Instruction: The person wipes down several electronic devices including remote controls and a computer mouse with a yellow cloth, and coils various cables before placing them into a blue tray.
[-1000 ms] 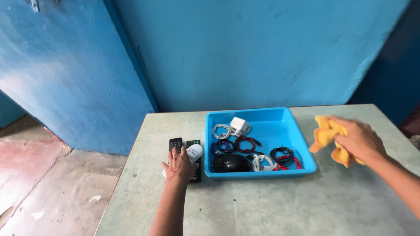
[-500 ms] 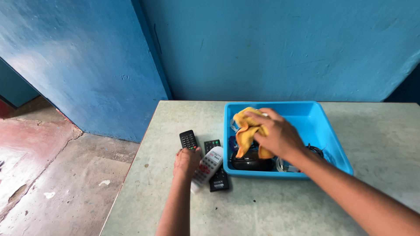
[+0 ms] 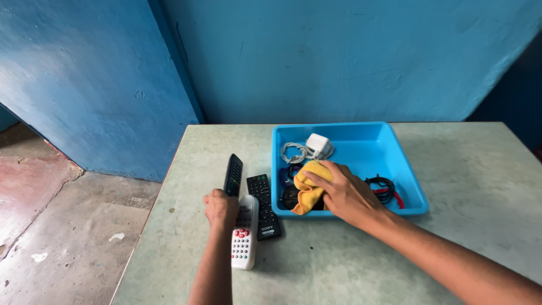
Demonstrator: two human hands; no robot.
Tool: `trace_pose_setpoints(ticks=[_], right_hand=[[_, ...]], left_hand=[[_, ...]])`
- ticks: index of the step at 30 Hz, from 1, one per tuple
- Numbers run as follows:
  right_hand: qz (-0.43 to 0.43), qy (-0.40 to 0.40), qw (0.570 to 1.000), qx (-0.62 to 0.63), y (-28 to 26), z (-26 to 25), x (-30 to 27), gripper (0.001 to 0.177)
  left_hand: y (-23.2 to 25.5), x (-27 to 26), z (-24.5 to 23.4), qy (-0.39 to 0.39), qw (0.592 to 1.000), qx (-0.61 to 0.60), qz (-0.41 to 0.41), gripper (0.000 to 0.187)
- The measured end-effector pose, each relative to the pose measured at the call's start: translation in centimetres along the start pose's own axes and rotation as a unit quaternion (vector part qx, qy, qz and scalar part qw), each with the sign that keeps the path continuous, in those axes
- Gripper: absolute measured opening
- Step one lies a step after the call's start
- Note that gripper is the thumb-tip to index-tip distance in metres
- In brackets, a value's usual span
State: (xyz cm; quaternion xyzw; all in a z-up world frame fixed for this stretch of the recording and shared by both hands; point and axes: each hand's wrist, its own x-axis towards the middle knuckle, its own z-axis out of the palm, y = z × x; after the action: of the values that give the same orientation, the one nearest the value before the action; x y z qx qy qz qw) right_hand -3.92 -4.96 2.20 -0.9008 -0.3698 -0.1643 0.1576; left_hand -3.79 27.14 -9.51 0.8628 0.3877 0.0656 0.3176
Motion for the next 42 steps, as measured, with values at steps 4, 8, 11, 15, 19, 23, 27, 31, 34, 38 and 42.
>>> trace_pose_setpoints(ticks=[4, 8, 11, 15, 19, 23, 27, 31, 34, 38, 42], right_hand=[[0.005, 0.013, 0.998, 0.057, 2.7, 1.0, -3.7, 0.074], [0.013, 0.063, 0.992, 0.108, 3.5, 2.1, -5.5, 0.077], [0.028, 0.055, 0.991, 0.115, 2.9, 2.2, -6.3, 0.08], [0.101, 0.0, 0.988, 0.113, 0.7, 1.9, -8.7, 0.08], [0.098, -0.017, 0.986, 0.133, -0.2, 1.0, -10.8, 0.078], [0.072, 0.032, 0.977, 0.198, 1.3, -0.4, -11.1, 0.073], [0.197, 0.159, 0.916, 0.31, 3.9, -6.1, -8.4, 0.054], [0.141, 0.215, 0.947, 0.194, 2.8, -13.8, -6.0, 0.054], [0.005, 0.161, 0.976, 0.15, -1.1, -13.5, -4.8, 0.046], [0.063, 0.217, 0.974, 0.022, -0.6, -14.8, -3.7, 0.039], [0.065, 0.264, 0.958, 0.089, 2.4, -17.4, -2.3, 0.035]], left_hand=[[2.5, -1.1, -2.7, 0.026, 0.997, -0.069, 0.013, 0.037], [7.4, -3.8, -7.0, -0.067, 0.985, -0.161, -0.006, 0.03], [11.1, -6.1, -8.8, -0.109, 0.955, -0.275, -0.024, 0.03], [14.1, -8.5, -8.5, -0.161, 0.914, -0.372, -0.004, 0.03], [15.7, -11.0, -6.9, -0.214, 0.888, -0.407, 0.005, 0.032], [15.8, -13.1, -5.6, -0.271, 0.839, -0.472, 0.007, 0.041], [14.6, -15.6, -4.2, -0.36, 0.768, -0.526, -0.053, 0.047], [16.9, -18.5, -3.2, -0.429, 0.7, -0.57, -0.043, 0.038], [19.6, -21.2, -3.0, -0.449, 0.681, -0.578, 0.011, 0.034], [22.8, -24.6, -3.8, -0.448, 0.669, -0.587, 0.089, 0.031], [24.0, -26.5, -5.9, -0.466, 0.681, -0.554, 0.107, 0.044]])
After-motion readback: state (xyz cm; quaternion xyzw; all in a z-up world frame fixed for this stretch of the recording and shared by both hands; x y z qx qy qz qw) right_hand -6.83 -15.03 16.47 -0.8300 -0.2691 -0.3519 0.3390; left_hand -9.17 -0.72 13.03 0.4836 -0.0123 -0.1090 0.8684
